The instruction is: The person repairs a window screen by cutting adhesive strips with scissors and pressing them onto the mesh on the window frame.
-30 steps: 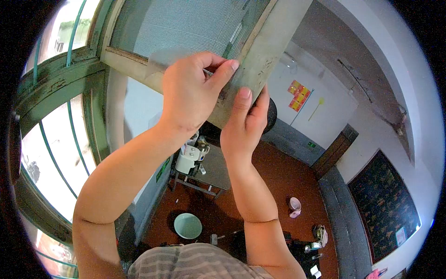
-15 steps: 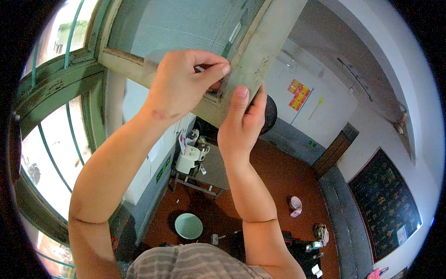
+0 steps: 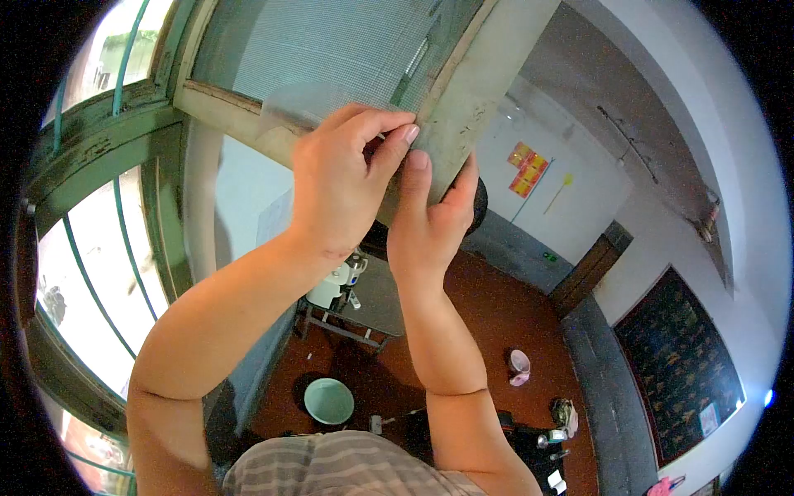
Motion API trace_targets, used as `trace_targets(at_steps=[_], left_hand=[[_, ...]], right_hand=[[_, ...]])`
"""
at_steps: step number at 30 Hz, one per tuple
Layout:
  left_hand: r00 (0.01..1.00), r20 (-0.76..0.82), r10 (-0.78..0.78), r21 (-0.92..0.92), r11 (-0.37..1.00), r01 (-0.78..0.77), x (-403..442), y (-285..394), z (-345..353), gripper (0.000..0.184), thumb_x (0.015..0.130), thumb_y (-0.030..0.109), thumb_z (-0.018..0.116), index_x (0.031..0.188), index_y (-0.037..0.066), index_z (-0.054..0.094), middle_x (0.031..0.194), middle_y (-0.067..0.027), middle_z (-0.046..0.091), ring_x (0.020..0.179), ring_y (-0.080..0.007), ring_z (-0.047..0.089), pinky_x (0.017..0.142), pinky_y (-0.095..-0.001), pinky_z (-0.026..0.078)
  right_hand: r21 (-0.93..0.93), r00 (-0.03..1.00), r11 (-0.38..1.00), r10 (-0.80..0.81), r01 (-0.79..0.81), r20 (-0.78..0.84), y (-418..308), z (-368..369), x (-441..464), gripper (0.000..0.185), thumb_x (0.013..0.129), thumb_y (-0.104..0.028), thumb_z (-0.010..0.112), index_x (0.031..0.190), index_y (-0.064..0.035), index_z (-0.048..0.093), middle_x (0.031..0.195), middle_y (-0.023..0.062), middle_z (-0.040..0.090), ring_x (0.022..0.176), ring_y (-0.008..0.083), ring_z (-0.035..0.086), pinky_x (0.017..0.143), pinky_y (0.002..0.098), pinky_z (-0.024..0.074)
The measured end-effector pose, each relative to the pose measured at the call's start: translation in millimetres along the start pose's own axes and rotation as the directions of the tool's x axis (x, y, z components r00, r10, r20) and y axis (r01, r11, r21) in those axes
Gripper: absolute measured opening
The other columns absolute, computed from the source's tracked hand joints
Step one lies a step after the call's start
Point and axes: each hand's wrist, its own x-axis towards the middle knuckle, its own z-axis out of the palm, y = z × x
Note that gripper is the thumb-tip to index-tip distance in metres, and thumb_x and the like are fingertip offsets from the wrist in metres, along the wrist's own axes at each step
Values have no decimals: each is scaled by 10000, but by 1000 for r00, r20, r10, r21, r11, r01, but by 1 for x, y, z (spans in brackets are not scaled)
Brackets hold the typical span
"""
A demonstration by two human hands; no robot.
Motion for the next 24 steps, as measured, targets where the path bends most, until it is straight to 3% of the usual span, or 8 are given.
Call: trace_targets(at_steps=[5,9,24], left_hand=[[999,-30,32,14,999,-32,-1,-4,5,120,801,88,661,902,24,673,794,-101,635,650,-213,596,607,-277,470],[999,38,25,-21,1000,-24,3,-5,-1,133,799,92,661,913,24,674,818,-107,644,673,-224,608,614,-279,468],[946,314,83,-18,997,-81,15,-13,-23,276,781,47,655,1055,18,643,916,-121,644,786,-220,638,697,-292,502]], right_hand=[[45,1000,999,11,-11,0,2,2,2,352,913,-165,538,1198,29,463,1046,134,602,929,184,561,822,314,445],[-37,1000,999,5,-5,3,-2,-1,1,346,914,-171,540,1191,24,468,1035,128,608,919,183,566,818,315,447],[11,998,998,-66,66,19,3,-1,2,362,923,-189,533,1208,24,467,1039,125,611,931,184,573,823,315,448]])
